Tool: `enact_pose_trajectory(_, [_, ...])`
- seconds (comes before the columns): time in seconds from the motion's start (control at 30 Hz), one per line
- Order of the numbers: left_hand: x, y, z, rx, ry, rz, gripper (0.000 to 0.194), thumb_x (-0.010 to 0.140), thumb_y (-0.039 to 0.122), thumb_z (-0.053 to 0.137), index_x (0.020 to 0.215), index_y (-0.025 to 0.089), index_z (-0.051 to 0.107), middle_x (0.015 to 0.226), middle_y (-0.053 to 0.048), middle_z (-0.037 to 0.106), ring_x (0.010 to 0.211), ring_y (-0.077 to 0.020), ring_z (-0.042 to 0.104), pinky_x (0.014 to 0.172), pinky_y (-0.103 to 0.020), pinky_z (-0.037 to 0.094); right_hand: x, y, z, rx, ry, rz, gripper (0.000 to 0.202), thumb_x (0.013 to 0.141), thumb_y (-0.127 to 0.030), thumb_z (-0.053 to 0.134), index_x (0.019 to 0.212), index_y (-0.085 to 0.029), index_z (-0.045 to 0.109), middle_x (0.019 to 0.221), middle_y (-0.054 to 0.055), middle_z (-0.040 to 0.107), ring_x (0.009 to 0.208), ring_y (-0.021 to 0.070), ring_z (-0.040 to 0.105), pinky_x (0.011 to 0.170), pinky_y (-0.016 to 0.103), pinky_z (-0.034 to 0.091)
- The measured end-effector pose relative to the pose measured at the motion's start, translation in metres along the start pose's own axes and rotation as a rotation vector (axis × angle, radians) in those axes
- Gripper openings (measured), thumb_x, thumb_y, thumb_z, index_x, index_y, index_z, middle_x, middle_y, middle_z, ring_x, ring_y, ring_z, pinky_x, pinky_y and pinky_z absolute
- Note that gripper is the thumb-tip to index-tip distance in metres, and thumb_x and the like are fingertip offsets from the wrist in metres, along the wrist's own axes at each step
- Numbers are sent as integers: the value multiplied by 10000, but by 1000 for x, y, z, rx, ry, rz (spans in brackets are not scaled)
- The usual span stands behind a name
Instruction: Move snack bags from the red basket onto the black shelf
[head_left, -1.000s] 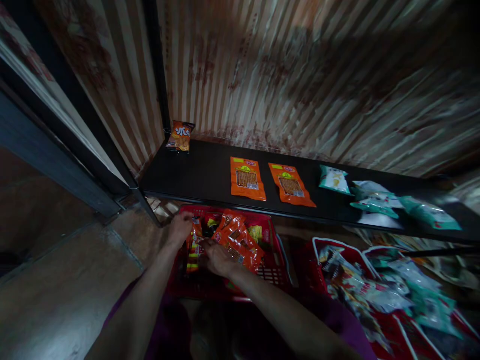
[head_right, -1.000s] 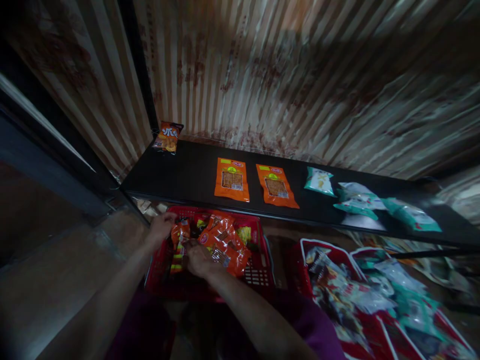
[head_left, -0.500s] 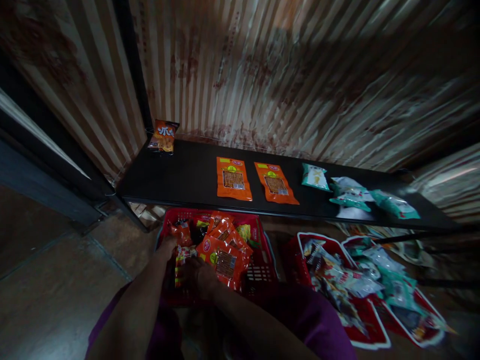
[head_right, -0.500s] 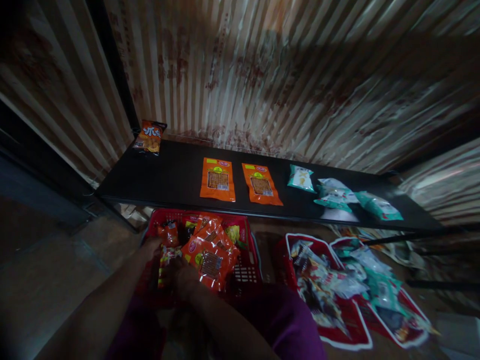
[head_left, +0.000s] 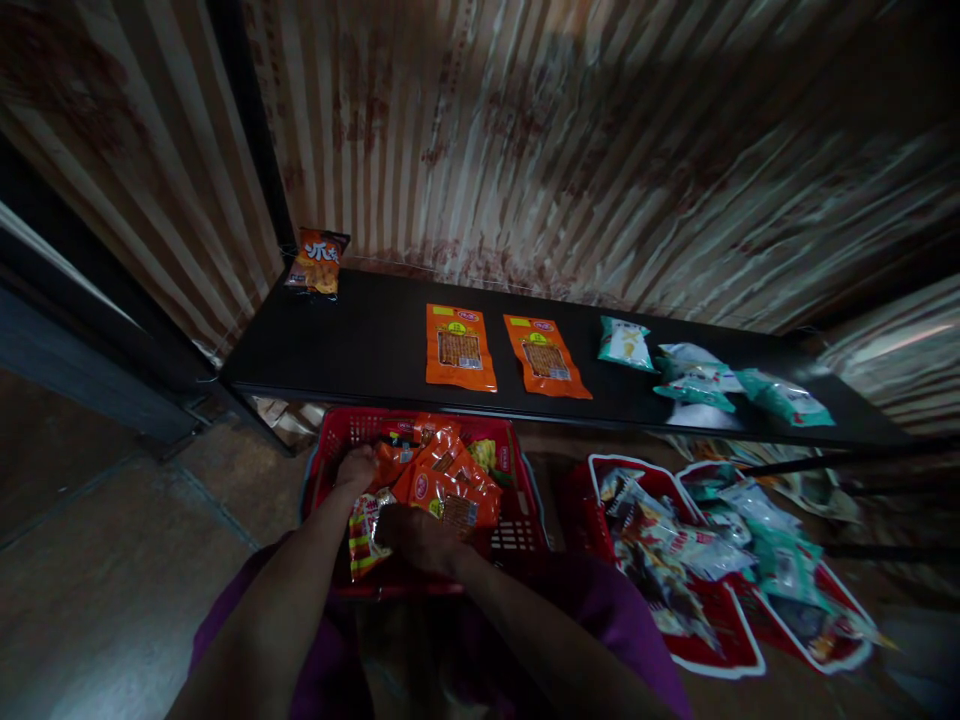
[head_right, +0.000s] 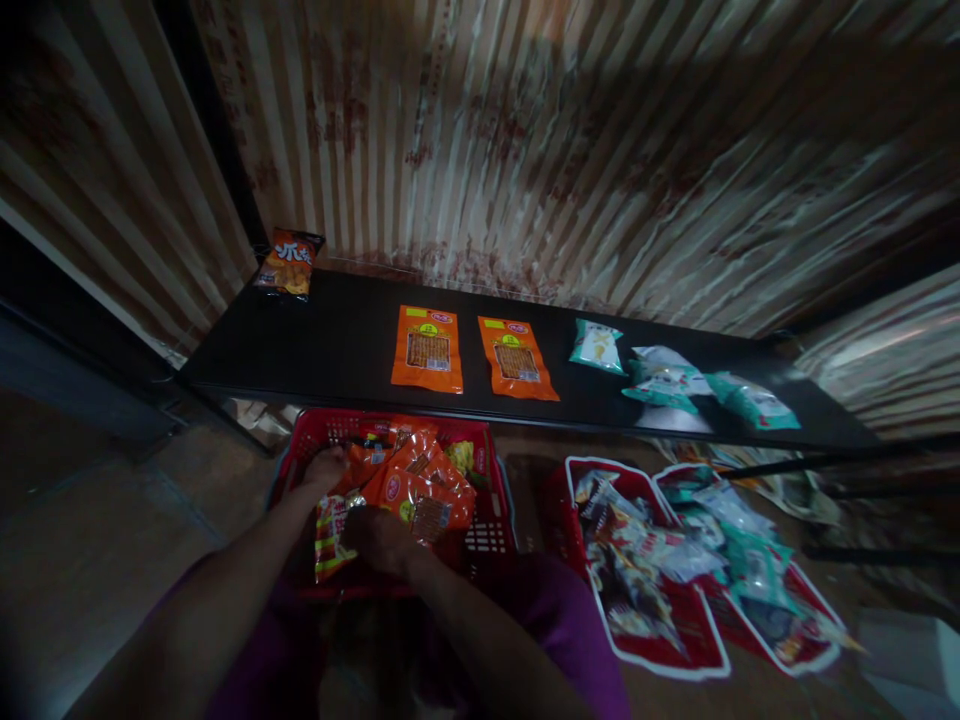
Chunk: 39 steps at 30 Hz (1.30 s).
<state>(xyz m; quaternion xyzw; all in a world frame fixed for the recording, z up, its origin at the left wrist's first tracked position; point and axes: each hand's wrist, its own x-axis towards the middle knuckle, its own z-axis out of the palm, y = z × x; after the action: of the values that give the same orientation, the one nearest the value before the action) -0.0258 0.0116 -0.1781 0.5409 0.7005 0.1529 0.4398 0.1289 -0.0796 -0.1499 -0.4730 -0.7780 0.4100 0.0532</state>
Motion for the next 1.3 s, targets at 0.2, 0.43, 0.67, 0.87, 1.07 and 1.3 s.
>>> enact_pose_trajectory(0.2, [-27,37,-25,62,118,162,70,806,146,542,774,184,592,902,-39,638,913,-185,600,849,-312,449,-5,8,-49,780,196,355,493,867,-591,339,1057,-182,539,1016,131,648,946,221,655,832,399,527])
enact_pose_trajectory(0.43, [-87,62,-42,254,244,678,269,852,105,398,878,222,639,1189,-66,588,1109,-206,549,954,-339,446,-11,-18,-99,1762,228,468,436,770,-511,626,1002,-156,526,838,68,629,836,185,655,861,407,537])
enact_pose_trajectory(0.67, [-113,47,-25,251,261,819,351,823,73,418,1042,236,640,1286,-86,540,1278,-234,427,1066,-404,372,-34,-14,-87,1714,347,458,186,687,-160,694,853,-166,610,850,46,675,778,150,652,788,318,550])
enact_pose_trajectory(0.87, [-116,57,-19,-489,500,184,328,807,277,520,1130,216,535,1258,-114,520,1163,-248,535,930,-417,480,-65,-30,-90,1651,320,309,333,580,-82,695,880,-211,632,900,5,688,764,141,649,734,289,539])
enact_pose_trajectory(1.07, [-109,67,-23,-1068,313,-73,446,778,401,590,1184,271,462,1149,-66,618,950,-190,643,730,-301,533,-71,-38,-94,1651,276,309,455,568,-96,696,997,-231,631,881,8,704,821,169,663,772,325,537])
enact_pose_trajectory(1.3, [-87,48,-39,-1247,155,-279,253,766,292,631,989,178,599,1005,-85,680,896,-204,662,728,-300,537,-31,-43,-82,1577,223,464,631,510,-34,691,1104,-226,601,875,7,715,696,143,660,699,301,545])
